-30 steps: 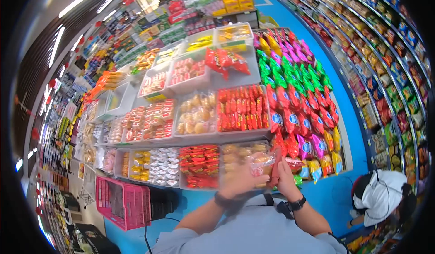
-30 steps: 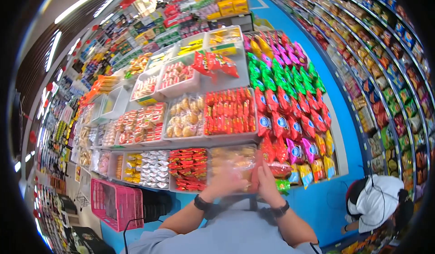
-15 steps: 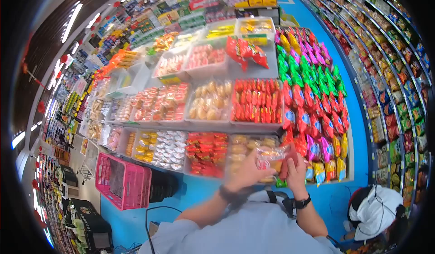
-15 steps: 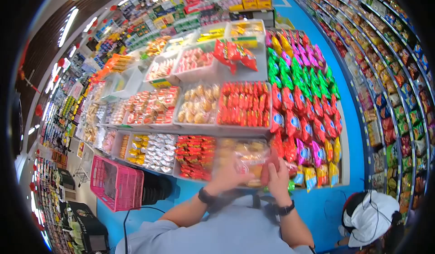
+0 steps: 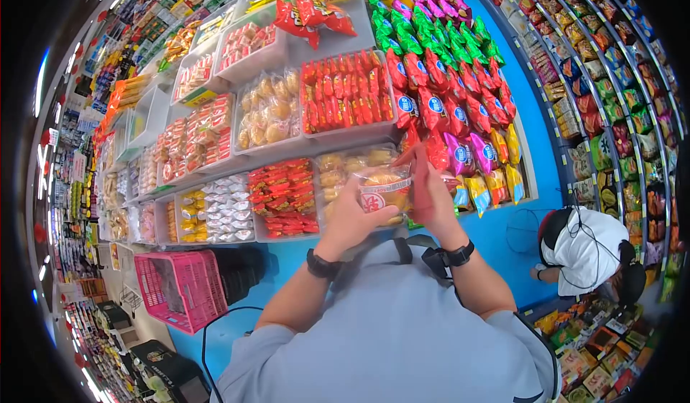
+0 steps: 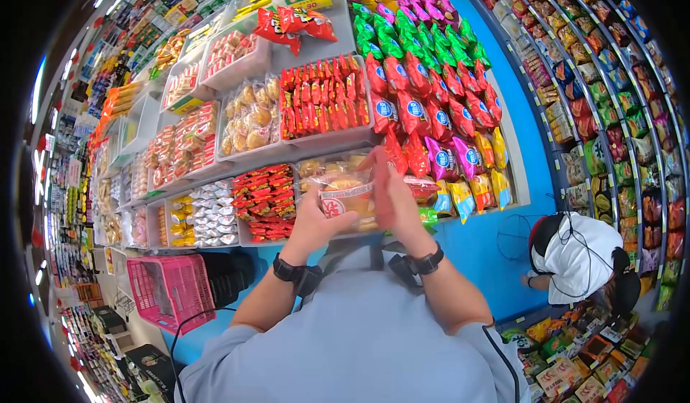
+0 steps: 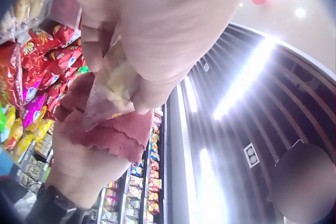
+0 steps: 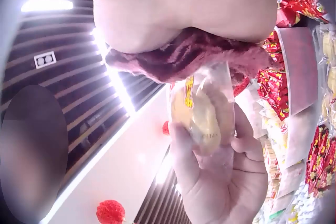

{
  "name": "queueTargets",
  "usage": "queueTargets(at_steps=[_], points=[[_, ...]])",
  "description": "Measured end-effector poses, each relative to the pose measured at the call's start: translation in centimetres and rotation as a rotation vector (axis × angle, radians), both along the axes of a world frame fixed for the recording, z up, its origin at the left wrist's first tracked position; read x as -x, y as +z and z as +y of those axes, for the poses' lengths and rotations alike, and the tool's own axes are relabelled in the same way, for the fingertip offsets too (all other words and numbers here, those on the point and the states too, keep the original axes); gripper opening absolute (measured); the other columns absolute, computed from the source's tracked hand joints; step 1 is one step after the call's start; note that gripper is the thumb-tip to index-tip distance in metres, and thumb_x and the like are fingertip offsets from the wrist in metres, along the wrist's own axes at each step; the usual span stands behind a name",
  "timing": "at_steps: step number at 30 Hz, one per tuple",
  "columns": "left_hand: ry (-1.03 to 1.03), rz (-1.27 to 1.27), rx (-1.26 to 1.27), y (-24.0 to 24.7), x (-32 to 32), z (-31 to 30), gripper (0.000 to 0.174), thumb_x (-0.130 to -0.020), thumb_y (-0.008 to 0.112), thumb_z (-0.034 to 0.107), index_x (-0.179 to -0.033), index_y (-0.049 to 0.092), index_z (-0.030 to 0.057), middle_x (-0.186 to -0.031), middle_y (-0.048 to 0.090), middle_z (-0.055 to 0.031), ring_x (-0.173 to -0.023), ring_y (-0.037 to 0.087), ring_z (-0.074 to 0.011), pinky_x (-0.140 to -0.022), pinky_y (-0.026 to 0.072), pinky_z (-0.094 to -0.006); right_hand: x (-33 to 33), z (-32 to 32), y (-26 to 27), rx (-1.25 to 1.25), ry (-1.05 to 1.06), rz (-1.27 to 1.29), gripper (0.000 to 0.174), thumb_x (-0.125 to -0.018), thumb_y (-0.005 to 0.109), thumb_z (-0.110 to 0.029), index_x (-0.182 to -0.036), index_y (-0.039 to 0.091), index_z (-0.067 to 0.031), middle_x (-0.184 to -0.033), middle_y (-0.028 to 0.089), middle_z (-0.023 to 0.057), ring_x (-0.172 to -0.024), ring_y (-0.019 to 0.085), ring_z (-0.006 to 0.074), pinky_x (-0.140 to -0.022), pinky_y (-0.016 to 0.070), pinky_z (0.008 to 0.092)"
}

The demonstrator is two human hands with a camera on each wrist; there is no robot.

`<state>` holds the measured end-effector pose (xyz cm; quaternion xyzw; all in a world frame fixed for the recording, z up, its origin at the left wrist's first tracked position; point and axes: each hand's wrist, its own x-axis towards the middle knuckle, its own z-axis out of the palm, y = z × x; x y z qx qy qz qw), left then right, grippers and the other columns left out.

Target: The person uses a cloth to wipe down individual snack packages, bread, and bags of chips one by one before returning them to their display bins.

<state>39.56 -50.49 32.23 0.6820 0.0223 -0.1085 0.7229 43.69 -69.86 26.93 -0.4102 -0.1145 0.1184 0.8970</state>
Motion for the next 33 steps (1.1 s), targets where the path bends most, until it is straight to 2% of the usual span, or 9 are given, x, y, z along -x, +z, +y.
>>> queueTargets(at_steps=[2,4,10,16,19,24,27,30,33], points=[[-0.011,-0.002,-0.026,0.6,-0.1,-0.3,0.083,-0.086,0.090,0.008,-0.153,0.042,-0.0007,-0.138,0.065,-0.0153,-0.124,0.068,-0.0205,-0.103,0.0581,-0.0346,0.8,-0.9,-0.1,0.474,-0.120,0.056,0.072,-0.110,0.060,-0.053,-0.164,0.042,-0.0079,-0.128,0.069,0.0082,-0.117,0.066,0.0189,-0.099,0.0522,0.0357],[-0.011,-0.003,-0.060,1.1,0.0,-0.5,0.083,-0.086,0.089,0.007,-0.154,0.042,-0.0008,-0.138,0.065,-0.0154,-0.124,0.068,-0.0206,-0.104,0.0578,-0.0347,0.4,-0.6,-0.6,0.656,-0.282,-0.065,0.066,-0.109,0.064,-0.049,-0.155,0.052,-0.0042,-0.118,0.072,0.0081,-0.106,0.069,0.0194,-0.092,0.0546,0.0351],[-0.024,0.037,0.031,1.7,0.0,-0.7,0.082,-0.085,0.091,0.007,-0.151,0.042,-0.0011,-0.140,0.062,-0.0159,-0.127,0.065,-0.0205,-0.107,0.0557,-0.0356,0.5,-1.3,1.0,0.805,-0.336,-0.086,0.056,-0.108,0.064,-0.050,-0.134,0.064,-0.0005,-0.103,0.073,0.0091,-0.097,0.070,0.0186,-0.085,0.0547,0.0334],[0.096,-0.109,0.035,-1.7,0.1,-0.2,0.080,-0.085,0.091,0.008,-0.148,0.044,-0.0011,-0.140,0.060,-0.0142,-0.130,0.061,-0.0200,-0.110,0.0540,-0.0365,-0.4,-2.2,0.5,0.505,-0.266,0.091,0.052,-0.110,0.063,-0.047,-0.134,0.061,-0.0008,-0.107,0.072,0.0076,-0.087,0.070,0.0183,-0.073,0.0554,0.0313],[0.014,-0.075,-0.089,-1.4,0.0,1.0,0.087,-0.083,0.091,0.005,-0.153,0.040,-0.0009,-0.142,0.062,-0.0130,-0.129,0.063,-0.0196,-0.108,0.0549,-0.0370,-0.9,-1.0,3.8,-0.127,-0.463,0.318,0.057,-0.111,0.060,-0.044,-0.147,0.052,-0.0003,-0.108,0.074,0.0084,-0.082,0.072,0.0235,-0.068,0.0572,0.0342],[0.042,-0.045,0.025,-0.4,0.2,0.7,0.089,-0.086,0.089,0.006,-0.161,0.040,0.0024,-0.141,0.064,-0.0149,-0.119,0.069,-0.0188,-0.098,0.0591,-0.0341,-0.5,-4.6,-0.4,0.821,0.045,-0.048,0.064,-0.115,0.052,-0.043,-0.163,0.042,-0.0012,-0.131,0.069,0.0111,-0.123,0.068,0.0250,-0.098,0.0551,0.0361],[0.162,-0.052,0.114,-0.1,-0.1,0.1,0.084,-0.087,0.088,0.006,-0.158,0.043,0.0015,-0.137,0.067,-0.0135,-0.118,0.070,-0.0182,-0.096,0.0593,-0.0331,1.4,-0.8,1.6,0.450,-0.071,0.014,0.052,-0.115,0.054,-0.036,-0.151,0.054,0.0006,-0.126,0.069,0.0073,-0.115,0.065,0.0166,-0.100,0.0518,0.0328],[0.248,-0.071,0.159,-1.2,-0.4,0.0,0.073,-0.087,0.088,0.007,-0.148,0.051,-0.0002,-0.130,0.070,-0.0106,-0.113,0.070,-0.0163,-0.091,0.0588,-0.0309,1.5,-1.0,1.4,0.753,-0.153,-0.119,0.050,-0.115,0.053,-0.039,-0.147,0.058,-0.0001,-0.125,0.068,0.0070,-0.111,0.064,0.0141,-0.099,0.0523,0.0323],[0.256,-0.076,0.105,-2.2,0.0,0.6,0.056,-0.088,0.088,0.009,-0.135,0.059,-0.0008,-0.121,0.072,-0.0080,-0.106,0.069,-0.0127,-0.086,0.0570,-0.0286,1.6,-1.5,1.2,0.798,-0.045,-0.025,0.052,-0.112,0.057,-0.037,-0.147,0.060,0.0012,-0.128,0.072,0.0137,-0.106,0.073,0.0223,-0.093,0.0562,0.0361]])
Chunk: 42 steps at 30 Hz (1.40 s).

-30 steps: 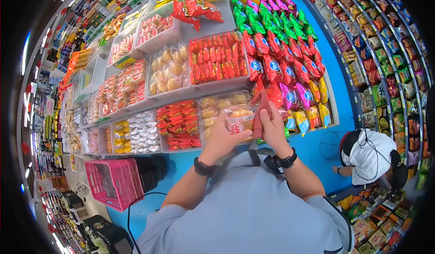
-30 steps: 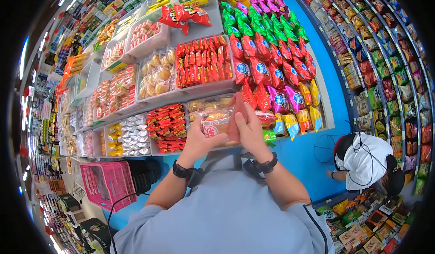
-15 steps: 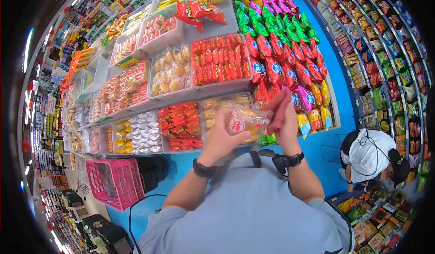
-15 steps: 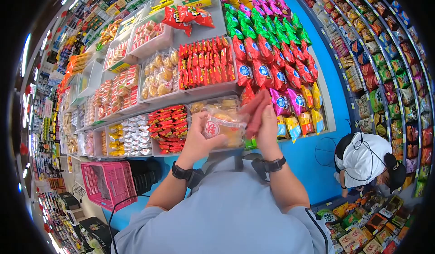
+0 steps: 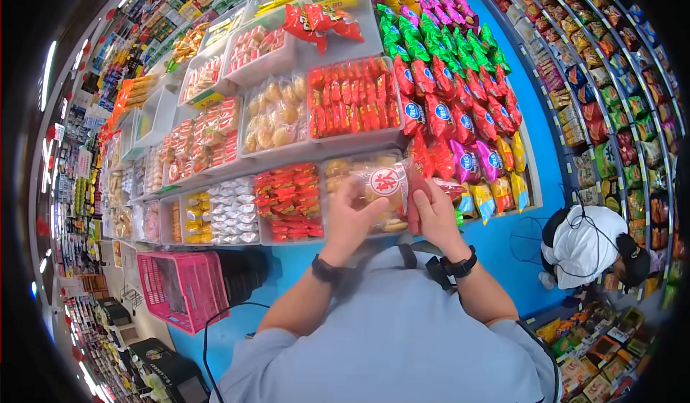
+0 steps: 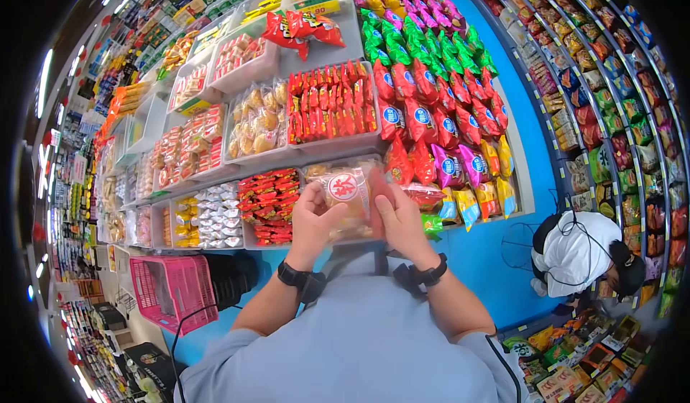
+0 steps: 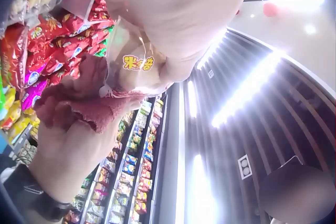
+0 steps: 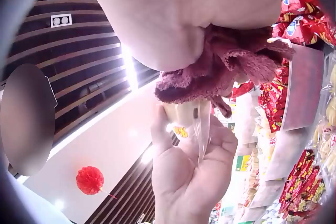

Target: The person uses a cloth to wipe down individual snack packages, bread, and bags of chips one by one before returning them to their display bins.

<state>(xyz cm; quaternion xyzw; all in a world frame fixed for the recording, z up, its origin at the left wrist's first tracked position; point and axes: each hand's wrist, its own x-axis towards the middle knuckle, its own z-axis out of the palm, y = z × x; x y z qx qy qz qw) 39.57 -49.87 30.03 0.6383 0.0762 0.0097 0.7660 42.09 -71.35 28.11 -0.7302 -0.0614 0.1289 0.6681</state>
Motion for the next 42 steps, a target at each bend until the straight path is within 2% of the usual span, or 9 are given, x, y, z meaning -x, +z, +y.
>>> queueTargets(at_steps=[6,16,20,24,27,31,37,40,42], points=[[-0.104,0.061,-0.194,-0.1,0.1,1.1,0.041,-0.090,0.086,0.017,-0.123,0.067,0.0008,-0.112,0.072,-0.0046,-0.101,0.066,-0.0100,-0.085,0.0539,-0.0281,-1.2,-0.5,-1.4,-0.730,-0.181,0.290,0.061,-0.116,0.040,-0.053,-0.147,0.055,-0.0021,-0.118,0.068,0.0058,-0.101,0.068,0.0140,-0.086,0.0556,0.0290],[-0.280,-0.096,-0.536,0.9,0.5,0.0,0.077,-0.089,0.088,0.027,-0.151,0.054,-0.0023,-0.148,0.061,-0.0163,-0.127,0.064,-0.0214,-0.105,0.0534,-0.0387,-1.4,-0.4,-2.5,0.046,-0.090,-0.248,0.052,-0.118,0.042,-0.045,-0.143,0.055,-0.0004,-0.114,0.072,0.0068,-0.099,0.070,0.0161,-0.089,0.0569,0.0317],[-0.202,0.000,-0.275,0.4,1.0,0.8,0.079,-0.086,0.091,0.023,-0.152,0.054,-0.0006,-0.145,0.064,-0.0140,-0.126,0.065,-0.0218,-0.104,0.0542,-0.0364,-1.9,-2.2,-2.7,-0.421,-0.296,0.084,0.057,-0.119,0.035,-0.046,-0.147,0.056,-0.0005,-0.120,0.075,0.0130,-0.110,0.072,0.0218,-0.095,0.0591,0.0373],[-0.299,0.063,-0.293,1.2,1.0,1.5,0.081,-0.084,0.092,0.024,-0.152,0.056,0.0000,-0.139,0.070,-0.0137,-0.122,0.068,-0.0206,-0.103,0.0544,-0.0350,-1.9,-1.4,1.0,-0.565,-0.039,-0.021,0.059,-0.117,0.042,-0.047,-0.152,0.057,-0.0020,-0.124,0.075,0.0158,-0.112,0.072,0.0254,-0.098,0.0577,0.0387],[-0.360,0.050,-0.485,2.9,0.8,1.1,0.081,-0.083,0.091,0.029,-0.150,0.059,-0.0009,-0.135,0.073,-0.0157,-0.120,0.070,-0.0206,-0.104,0.0540,-0.0344,-1.4,-1.0,3.8,0.105,0.241,-0.216,0.051,-0.113,0.054,-0.033,-0.153,0.055,-0.0008,-0.120,0.077,0.0177,-0.110,0.075,0.0278,-0.097,0.0567,0.0400],[-0.382,-0.030,-0.617,3.4,0.7,1.2,0.074,-0.079,0.094,0.025,-0.142,0.066,-0.0005,-0.120,0.075,-0.0061,-0.103,0.067,-0.0105,-0.094,0.0549,-0.0290,-1.5,-1.6,2.4,0.143,0.162,-0.079,0.042,-0.111,0.058,-0.030,-0.138,0.066,0.0001,-0.097,0.075,0.0102,-0.091,0.070,0.0224,-0.086,0.0550,0.0370],[-0.450,-0.081,-0.588,2.8,0.7,2.0,0.073,-0.078,0.093,0.023,-0.141,0.068,-0.0012,-0.118,0.077,-0.0100,-0.103,0.069,-0.0126,-0.094,0.0556,-0.0301,-1.6,-2.5,2.0,0.202,0.175,-0.209,0.034,-0.108,0.061,-0.028,-0.122,0.068,0.0018,-0.098,0.072,0.0209,-0.088,0.073,0.0364,-0.079,0.0554,0.0414],[-0.496,-0.104,-0.650,3.7,0.5,2.4,0.071,-0.078,0.093,0.023,-0.141,0.069,-0.0003,-0.117,0.077,-0.0110,-0.104,0.070,-0.0138,-0.093,0.0561,-0.0306,-2.5,-3.0,0.5,0.271,-0.024,-0.326,0.039,-0.113,0.054,-0.033,-0.125,0.068,0.0013,-0.105,0.075,0.0163,-0.085,0.074,0.0300,-0.077,0.0561,0.0398],[-0.504,-0.054,-0.634,3.9,0.4,2.5,0.068,-0.079,0.093,0.022,-0.139,0.070,0.0002,-0.117,0.078,-0.0111,-0.103,0.071,-0.0145,-0.093,0.0563,-0.0312,-2.8,-3.2,0.2,-0.203,-0.083,-0.032,0.045,-0.115,0.048,-0.037,-0.131,0.067,0.0002,-0.111,0.076,0.0112,-0.092,0.074,0.0234,-0.081,0.0567,0.0373]])
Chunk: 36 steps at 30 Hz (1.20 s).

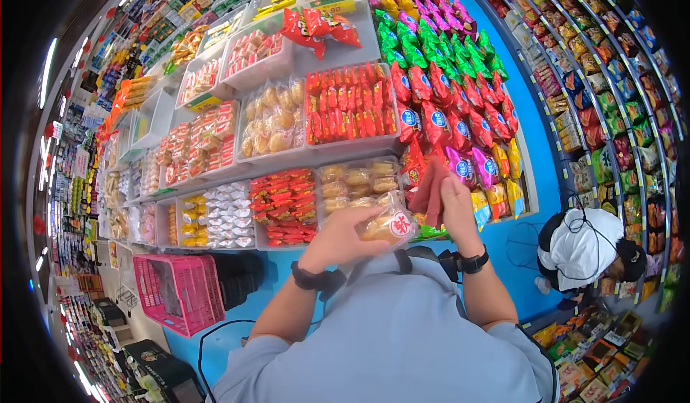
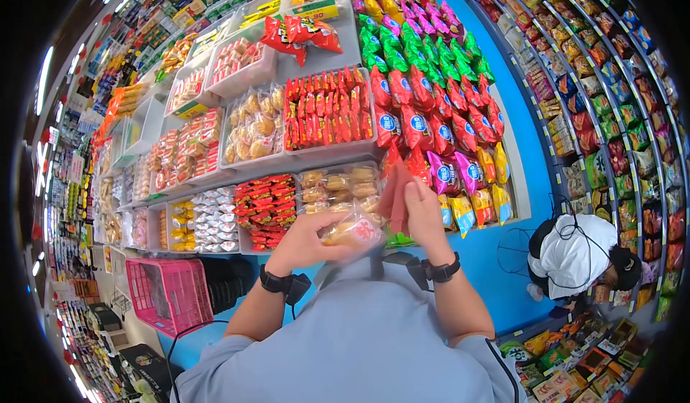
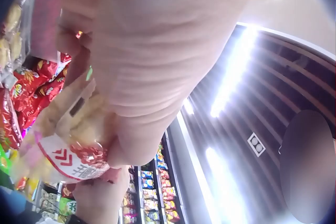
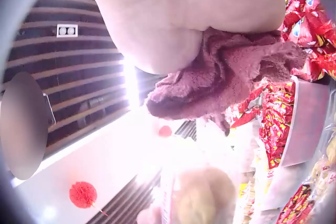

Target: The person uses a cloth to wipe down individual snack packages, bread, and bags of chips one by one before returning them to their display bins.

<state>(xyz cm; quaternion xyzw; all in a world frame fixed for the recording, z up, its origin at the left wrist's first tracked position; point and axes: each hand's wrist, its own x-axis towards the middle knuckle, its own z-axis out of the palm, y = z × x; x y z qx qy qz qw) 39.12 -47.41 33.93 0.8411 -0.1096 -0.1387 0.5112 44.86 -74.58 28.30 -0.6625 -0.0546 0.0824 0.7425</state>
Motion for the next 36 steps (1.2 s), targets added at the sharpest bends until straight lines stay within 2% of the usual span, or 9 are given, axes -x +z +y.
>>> queueTargets(at_steps=[2,4,10,14,20,23,26,29,36], points=[[-0.008,0.012,-0.010,-0.4,0.1,0.0,0.068,-0.079,0.092,0.028,-0.138,0.070,0.0008,-0.118,0.077,-0.0142,-0.105,0.072,-0.0217,-0.094,0.0563,-0.0348,0.0,0.5,0.1,-0.304,0.033,0.067,0.055,-0.117,0.039,-0.044,-0.143,0.063,-0.0024,-0.117,0.075,0.0018,-0.099,0.073,0.0131,-0.086,0.0575,0.0338],[-0.038,-0.023,-0.036,-1.2,-0.3,-0.2,0.071,-0.079,0.090,0.038,-0.137,0.070,0.0015,-0.121,0.077,-0.0205,-0.111,0.074,-0.0356,-0.097,0.0562,-0.0415,0.6,0.5,1.6,-0.130,0.271,0.082,0.054,-0.117,0.039,-0.043,-0.145,0.062,-0.0023,-0.118,0.075,0.0029,-0.100,0.073,0.0149,-0.087,0.0576,0.0341],[-0.177,-0.082,-0.113,-1.3,-0.3,-0.8,0.071,-0.080,0.090,0.039,-0.135,0.070,0.0001,-0.113,0.077,-0.0211,-0.105,0.073,-0.0382,-0.094,0.0566,-0.0430,2.0,2.9,1.5,0.332,0.252,-0.123,0.036,-0.107,0.060,-0.025,-0.132,0.067,0.0000,-0.099,0.073,0.0223,-0.089,0.073,0.0379,-0.081,0.0567,0.0433],[-0.137,-0.169,-0.131,-2.5,1.2,-0.4,0.058,-0.085,0.088,0.032,-0.132,0.072,0.0032,-0.119,0.076,-0.0189,-0.108,0.073,-0.0373,-0.096,0.0562,-0.0429,2.1,1.9,-0.3,0.511,0.235,-0.202,0.027,-0.104,0.069,-0.025,-0.109,0.068,0.0008,-0.091,0.073,0.0225,-0.085,0.071,0.0434,-0.076,0.0555,0.0468],[-0.159,0.034,-0.167,-5.8,0.9,0.8,0.062,-0.085,0.088,0.034,-0.137,0.070,0.0044,-0.124,0.075,-0.0169,-0.106,0.073,-0.0359,-0.096,0.0569,-0.0419,1.9,0.8,-0.6,0.601,0.291,-0.123,0.026,-0.102,0.071,-0.025,-0.112,0.069,-0.0009,-0.094,0.074,0.0233,-0.088,0.071,0.0446,-0.076,0.0554,0.0485],[-0.142,0.078,-0.325,-6.3,-0.3,1.8,0.064,-0.085,0.090,0.032,-0.139,0.069,0.0053,-0.126,0.076,-0.0152,-0.106,0.074,-0.0326,-0.097,0.0572,-0.0405,1.5,-0.6,-2.3,0.671,0.054,-0.226,0.028,-0.103,0.071,-0.025,-0.119,0.070,-0.0021,-0.097,0.074,0.0235,-0.091,0.072,0.0448,-0.078,0.0560,0.0487],[0.279,0.244,0.016,-6.5,-1.3,2.7,0.066,-0.085,0.089,0.031,-0.139,0.067,0.0017,-0.122,0.075,-0.0217,-0.103,0.074,-0.0346,-0.093,0.0578,-0.0450,0.5,-3.6,-3.9,0.682,-0.118,-0.209,0.033,-0.104,0.069,-0.024,-0.128,0.068,-0.0018,-0.103,0.075,0.0247,-0.096,0.073,0.0450,-0.082,0.0575,0.0479],[0.526,0.043,0.211,-16.7,-3.4,5.8,0.065,-0.087,0.088,0.027,-0.142,0.065,0.0023,-0.129,0.072,-0.0224,-0.111,0.070,-0.0348,-0.099,0.0546,-0.0475,0.3,-4.5,-2.8,0.637,-0.135,-0.104,0.034,-0.104,0.069,-0.023,-0.128,0.068,0.0005,-0.107,0.076,0.0257,-0.096,0.074,0.0449,-0.082,0.0578,0.0468],[0.271,-0.237,-0.466,-23.9,-5.3,4.8,0.051,-0.087,0.082,0.018,-0.137,0.069,0.0132,-0.131,0.070,-0.0135,-0.127,0.056,-0.0424,-0.112,0.0444,-0.0513,1.3,-3.6,-2.5,0.646,-0.082,-0.215,0.033,-0.102,0.070,-0.018,-0.129,0.068,0.0014,-0.113,0.075,0.0267,-0.100,0.074,0.0453,-0.086,0.0580,0.0467]])
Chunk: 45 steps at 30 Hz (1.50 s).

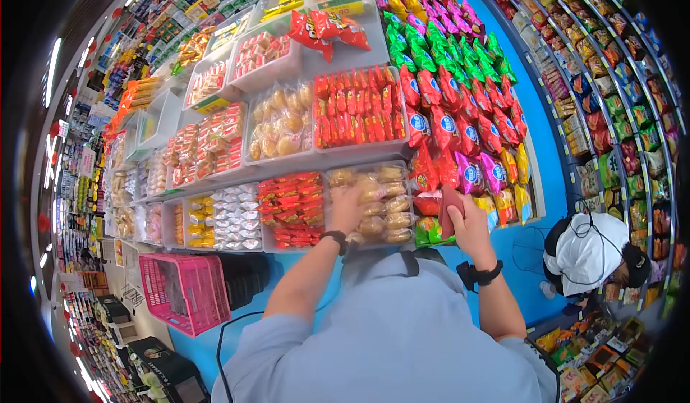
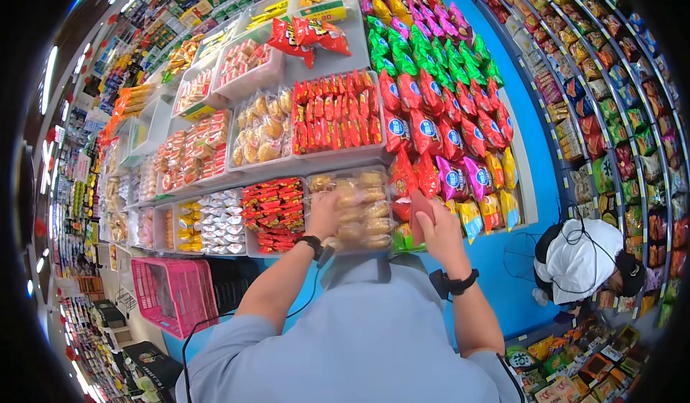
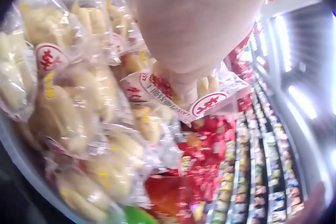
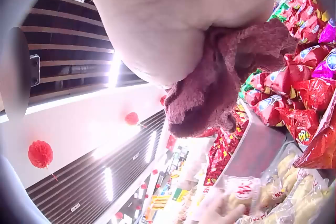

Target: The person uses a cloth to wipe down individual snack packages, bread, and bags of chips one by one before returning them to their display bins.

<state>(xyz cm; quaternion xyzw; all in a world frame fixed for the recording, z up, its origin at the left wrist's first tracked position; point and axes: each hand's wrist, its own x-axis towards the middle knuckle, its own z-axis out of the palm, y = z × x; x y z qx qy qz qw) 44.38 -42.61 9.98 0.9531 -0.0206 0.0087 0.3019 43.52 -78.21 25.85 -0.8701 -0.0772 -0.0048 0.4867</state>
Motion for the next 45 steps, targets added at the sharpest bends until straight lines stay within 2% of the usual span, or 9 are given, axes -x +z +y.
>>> queueTargets(at_steps=[13,23,27,32,35,36,39,44,45], points=[[-0.180,0.013,-0.541,0.7,-1.4,1.1,0.039,-0.092,0.063,0.014,-0.131,0.070,0.0141,-0.137,0.064,-0.0150,-0.121,0.060,-0.0366,-0.102,0.0499,-0.0502,1.3,-0.3,0.6,-0.014,-0.090,0.052,0.032,-0.105,0.067,-0.019,-0.130,0.068,0.0010,-0.104,0.076,0.0250,-0.094,0.075,0.0447,-0.082,0.0588,0.0459],[-0.175,0.103,-0.469,-0.5,3.8,0.3,0.064,-0.096,0.067,0.027,-0.156,0.051,0.0124,-0.154,0.052,-0.0152,-0.145,0.048,-0.0417,-0.108,0.0464,-0.0573,2.7,4.0,-3.4,-0.112,-0.175,0.161,0.035,-0.110,0.059,-0.026,-0.131,0.069,0.0002,-0.104,0.078,0.0204,-0.092,0.077,0.0332,-0.084,0.0598,0.0441],[-0.114,0.041,-0.467,-2.2,2.9,0.1,0.053,-0.100,0.061,0.024,-0.152,0.056,0.0138,-0.150,0.055,-0.0157,-0.137,0.053,-0.0386,-0.107,0.0453,-0.0557,3.5,6.4,-3.7,-0.961,-0.172,0.429,0.057,-0.118,0.041,-0.044,-0.163,0.044,-0.0085,-0.107,0.071,0.0057,-0.077,0.066,0.0158,-0.064,0.0527,0.0293],[-0.165,0.102,-0.326,-1.3,1.7,0.5,0.057,-0.094,0.069,0.030,-0.149,0.059,0.0148,-0.148,0.056,-0.0186,-0.135,0.053,-0.0392,-0.109,0.0427,-0.0550,1.7,12.0,0.9,-1.227,-0.217,0.372,0.051,-0.116,0.043,-0.053,-0.149,0.055,-0.0160,-0.098,0.066,0.0073,-0.077,0.061,0.0179,-0.068,0.0532,0.0304],[-0.238,0.139,-0.025,2.4,3.2,4.8,0.059,-0.096,0.072,0.035,-0.149,0.059,0.0118,-0.155,0.053,-0.0198,-0.147,0.045,-0.0442,-0.119,0.0381,-0.0593,1.2,14.8,-0.6,-1.461,-0.373,0.352,0.050,-0.116,0.041,-0.052,-0.155,0.051,-0.0222,-0.110,0.070,0.0050,-0.082,0.066,0.0196,-0.066,0.0560,0.0346],[-0.283,-0.052,0.063,0.7,3.7,6.8,0.053,-0.098,0.070,0.031,-0.145,0.063,0.0078,-0.144,0.063,-0.0219,-0.139,0.055,-0.0432,-0.114,0.0449,-0.0553,1.4,17.6,0.8,-1.476,-0.492,0.394,0.050,-0.115,0.044,-0.053,-0.150,0.054,-0.0180,-0.105,0.070,0.0072,-0.085,0.067,0.0214,-0.065,0.0565,0.0342],[-0.348,0.408,0.338,7.2,7.4,17.8,0.047,-0.099,0.066,0.027,-0.140,0.066,0.0039,-0.129,0.071,-0.0242,-0.126,0.065,-0.0418,-0.109,0.0509,-0.0503,1.5,22.4,-1.8,-1.613,-0.043,0.800,0.052,-0.109,0.053,-0.058,-0.133,0.062,-0.0121,-0.109,0.069,0.0083,-0.098,0.068,0.0253,-0.077,0.0569,0.0351],[0.100,0.155,0.273,3.6,17.6,37.5,0.033,-0.095,0.062,0.019,-0.120,0.076,0.0027,-0.117,0.075,-0.0208,-0.110,0.071,-0.0402,-0.098,0.0558,-0.0516,6.4,40.3,-1.4,-0.986,0.009,0.713,0.049,-0.113,0.049,-0.053,-0.143,0.058,-0.0140,-0.096,0.061,0.0047,-0.078,0.063,0.0212,-0.064,0.0522,0.0281],[0.198,0.359,0.172,2.4,18.7,41.2,0.031,-0.096,0.062,0.021,-0.118,0.076,0.0040,-0.113,0.075,-0.0209,-0.108,0.071,-0.0424,-0.097,0.0558,-0.0523,7.2,42.9,-1.1,-0.910,0.031,0.687,0.050,-0.114,0.048,-0.053,-0.146,0.057,-0.0153,-0.093,0.058,0.0037,-0.074,0.061,0.0202,-0.063,0.0506,0.0257]])
